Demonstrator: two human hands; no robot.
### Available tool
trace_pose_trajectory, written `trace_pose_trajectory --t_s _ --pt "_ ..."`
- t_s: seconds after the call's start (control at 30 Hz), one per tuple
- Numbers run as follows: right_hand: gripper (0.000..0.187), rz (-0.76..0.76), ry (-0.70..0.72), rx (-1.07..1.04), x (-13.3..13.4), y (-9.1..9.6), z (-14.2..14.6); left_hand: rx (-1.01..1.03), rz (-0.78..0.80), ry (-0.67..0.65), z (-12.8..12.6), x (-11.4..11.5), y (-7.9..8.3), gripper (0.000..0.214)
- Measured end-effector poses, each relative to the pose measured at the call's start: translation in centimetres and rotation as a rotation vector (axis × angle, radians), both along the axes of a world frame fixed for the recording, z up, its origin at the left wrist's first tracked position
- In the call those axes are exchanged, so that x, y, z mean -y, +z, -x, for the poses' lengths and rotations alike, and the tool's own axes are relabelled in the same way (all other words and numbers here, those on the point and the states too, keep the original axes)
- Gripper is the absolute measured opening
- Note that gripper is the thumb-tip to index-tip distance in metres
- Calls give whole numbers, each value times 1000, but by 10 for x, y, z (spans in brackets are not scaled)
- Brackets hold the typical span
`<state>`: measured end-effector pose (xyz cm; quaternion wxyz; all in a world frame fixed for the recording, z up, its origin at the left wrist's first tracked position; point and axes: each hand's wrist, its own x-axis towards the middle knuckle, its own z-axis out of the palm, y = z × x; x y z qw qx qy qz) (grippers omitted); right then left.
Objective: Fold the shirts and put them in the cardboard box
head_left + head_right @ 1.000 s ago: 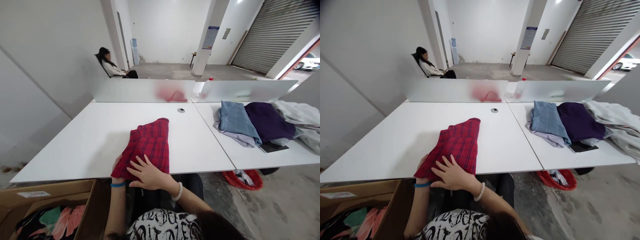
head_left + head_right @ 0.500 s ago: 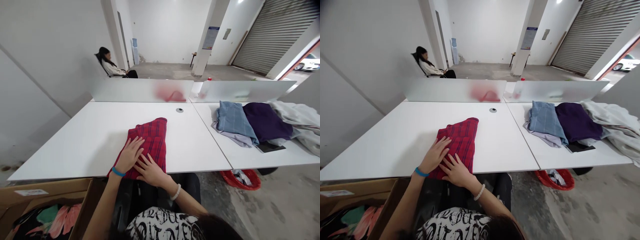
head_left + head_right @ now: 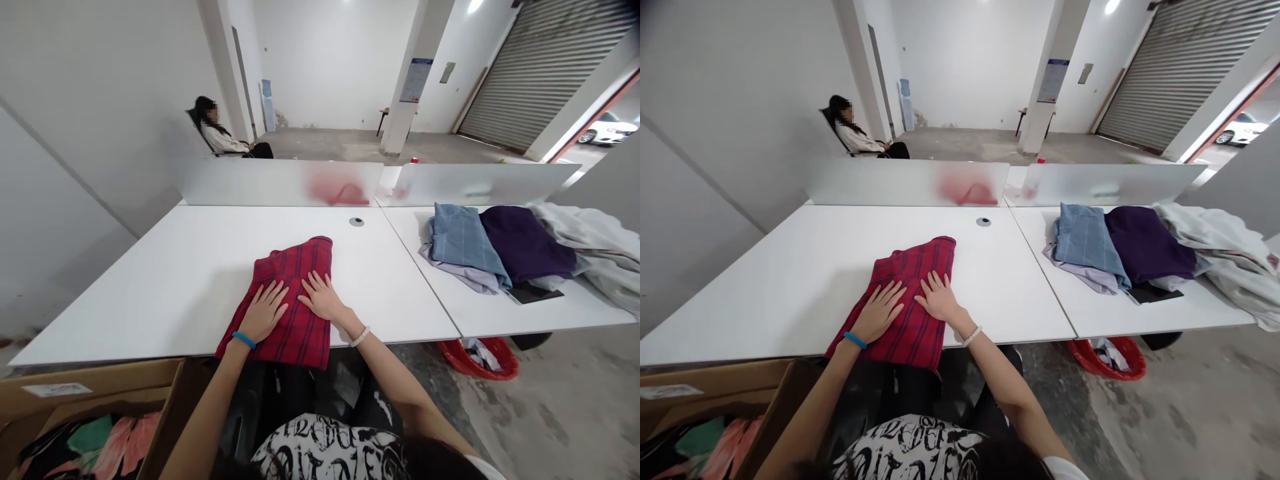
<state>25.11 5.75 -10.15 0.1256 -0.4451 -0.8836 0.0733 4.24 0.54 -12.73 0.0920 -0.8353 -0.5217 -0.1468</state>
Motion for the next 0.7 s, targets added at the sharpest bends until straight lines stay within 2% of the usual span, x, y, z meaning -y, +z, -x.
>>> trace_pose_trajectory --t_s 0.07,0.17,0.23,0.3,0.37,0.5,0.53,0.7 --pt "58 -5 -16 8 -13 1 5 3 -7 8 -1 -1 -1 49" --pt "59 -75 -146 -21 -32 2 12 -7 -6 25 -1 -1 -3 49" --pt "64 0 -171 34 -45 2 15 -10 -3 26 -1 0 -2 48" --pt "67 147 -126 100 -57 3 16 -2 4 17 -2 1 0 47" --pt "65 183 -99 90 -70 6 15 13 20 9 -2 1 2 46" --pt "58 -52 -214 -47 -89 8 10 43 44 14 -2 1 3 46" --pt "60 -48 -249 -58 -93 6 9 52 46 14 -2 1 3 46" --pt "67 235 -273 -56 -106 -9 1 82 75 20 -3 1 4 46"
